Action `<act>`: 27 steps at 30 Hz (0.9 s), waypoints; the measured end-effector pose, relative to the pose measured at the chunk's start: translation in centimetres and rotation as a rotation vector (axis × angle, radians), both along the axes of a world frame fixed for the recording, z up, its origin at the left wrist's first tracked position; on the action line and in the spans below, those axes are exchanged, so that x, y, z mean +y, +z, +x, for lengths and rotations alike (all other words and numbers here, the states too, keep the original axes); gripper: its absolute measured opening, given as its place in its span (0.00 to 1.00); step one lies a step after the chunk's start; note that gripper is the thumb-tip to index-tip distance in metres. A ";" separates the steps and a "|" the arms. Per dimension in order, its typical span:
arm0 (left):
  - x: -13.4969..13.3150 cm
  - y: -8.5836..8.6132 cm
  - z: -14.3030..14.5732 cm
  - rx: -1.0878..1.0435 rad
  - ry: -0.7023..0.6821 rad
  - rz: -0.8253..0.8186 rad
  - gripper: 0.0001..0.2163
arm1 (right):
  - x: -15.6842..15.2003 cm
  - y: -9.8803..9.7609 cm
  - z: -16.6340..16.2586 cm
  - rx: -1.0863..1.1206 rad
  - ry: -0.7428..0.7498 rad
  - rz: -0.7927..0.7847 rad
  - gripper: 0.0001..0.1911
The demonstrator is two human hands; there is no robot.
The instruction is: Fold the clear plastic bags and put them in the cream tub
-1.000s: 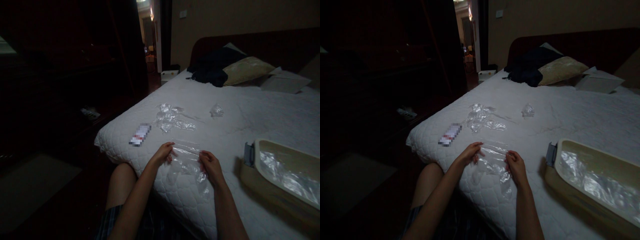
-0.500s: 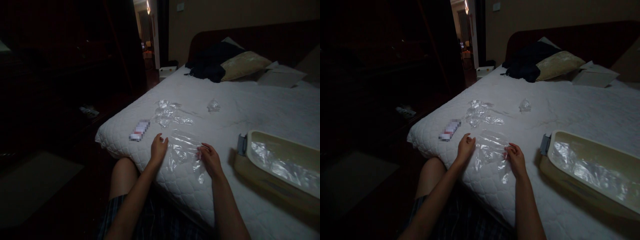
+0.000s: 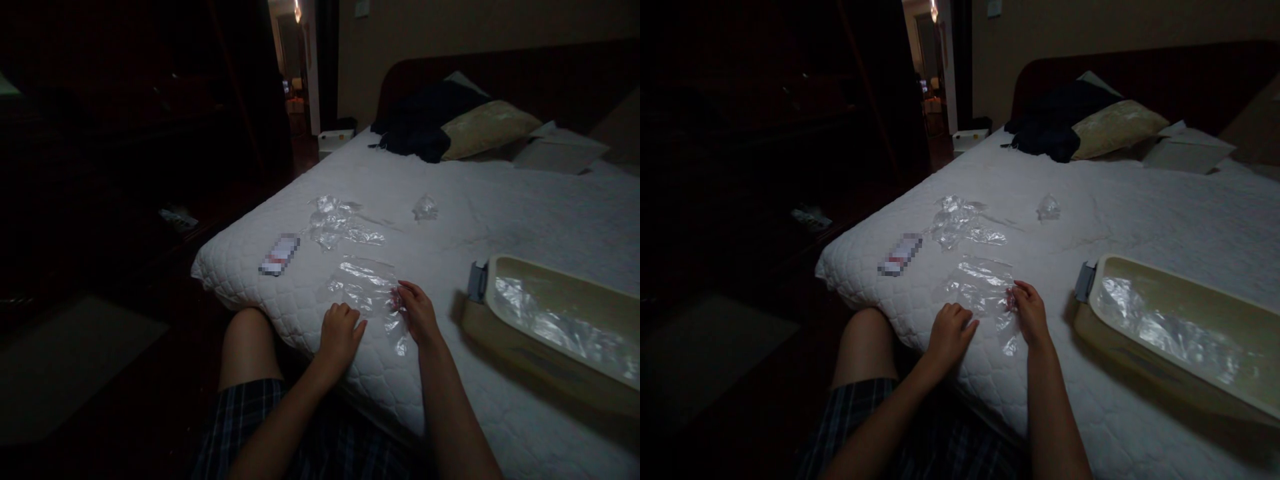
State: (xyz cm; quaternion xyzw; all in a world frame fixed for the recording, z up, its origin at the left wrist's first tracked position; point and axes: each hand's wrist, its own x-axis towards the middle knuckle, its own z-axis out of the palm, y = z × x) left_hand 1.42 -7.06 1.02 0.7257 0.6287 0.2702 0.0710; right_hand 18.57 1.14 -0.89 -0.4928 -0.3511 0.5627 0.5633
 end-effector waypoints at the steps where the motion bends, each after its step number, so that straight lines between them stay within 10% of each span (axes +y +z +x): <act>1: 0.1 0.1 0.1 -0.013 -0.001 -0.004 0.05 | 0.0 0.0 0.0 -0.004 0.001 0.000 0.19; 8: 0.3 0.7 0.7 -0.361 -0.024 -0.041 0.03 | 0.0 -0.1 -0.1 -0.039 0.020 0.004 0.20; 17: 1.3 1.0 0.5 -0.999 0.099 -0.478 0.03 | 0.1 -0.3 0.0 -0.065 0.041 0.022 0.20; 27: 1.3 0.9 0.7 -1.141 0.071 -0.622 0.05 | 0.0 -0.2 0.0 -0.060 0.069 0.041 0.22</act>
